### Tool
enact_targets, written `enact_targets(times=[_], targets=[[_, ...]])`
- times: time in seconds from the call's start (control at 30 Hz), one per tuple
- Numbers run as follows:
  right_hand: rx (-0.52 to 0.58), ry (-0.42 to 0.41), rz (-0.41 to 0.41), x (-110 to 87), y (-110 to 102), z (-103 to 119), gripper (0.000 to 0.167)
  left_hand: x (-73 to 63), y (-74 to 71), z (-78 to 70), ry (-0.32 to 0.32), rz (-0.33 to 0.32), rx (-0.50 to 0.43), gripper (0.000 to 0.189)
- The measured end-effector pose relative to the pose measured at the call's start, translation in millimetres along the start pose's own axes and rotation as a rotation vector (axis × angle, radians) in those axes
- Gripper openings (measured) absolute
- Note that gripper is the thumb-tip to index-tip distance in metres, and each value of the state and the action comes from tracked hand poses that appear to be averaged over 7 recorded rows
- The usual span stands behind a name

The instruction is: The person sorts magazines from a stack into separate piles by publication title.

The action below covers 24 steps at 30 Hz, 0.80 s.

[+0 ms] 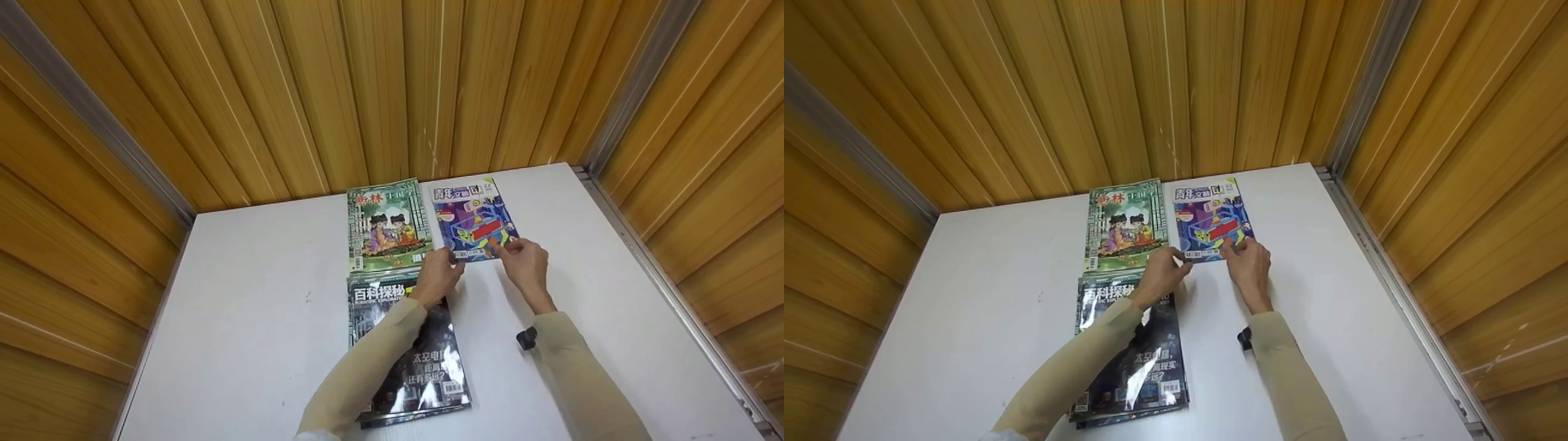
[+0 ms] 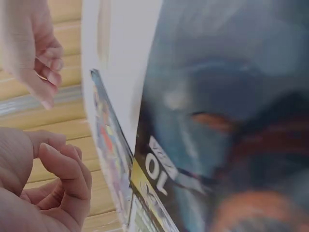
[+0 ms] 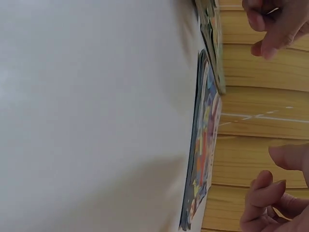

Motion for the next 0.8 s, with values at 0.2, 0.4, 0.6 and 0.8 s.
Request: enact_targets(times=[0.2,0.4,0.6,0.8], targets=[[0.022,-0.017,0.005,-27.1,-1.5,24.4,0.036,-39.8,-39.2,-8.7,0.058,-0.040,0.019,0.016],[0.048,-0.039,0.082,-56.0,2.2,39.8,0.036,-104.2,-98.5,-50.0,0.010,-0.019,-0.042,0.017],[0.034,-0.035,0.157,-82.8,5.5,46.3,0.037,-149.9,-127.9,-35.4,-0.017,-0.067,-0.038,0.019],[0.004,-0.033,0.261,-117.2,16.9,46.0,0.039,-195.9,-150.2,-15.7,-0.081,-0.140,-0.002,0.019]])
Point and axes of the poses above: each hand's wrist, its own x-axis towards the middle knuckle, its own y-axis out of the palm, z = x × y, the point moved 4 cm from there along x, towards the middle knuckle, and after that the axes turned 6 degrees about -x, right-handed, at the moved point
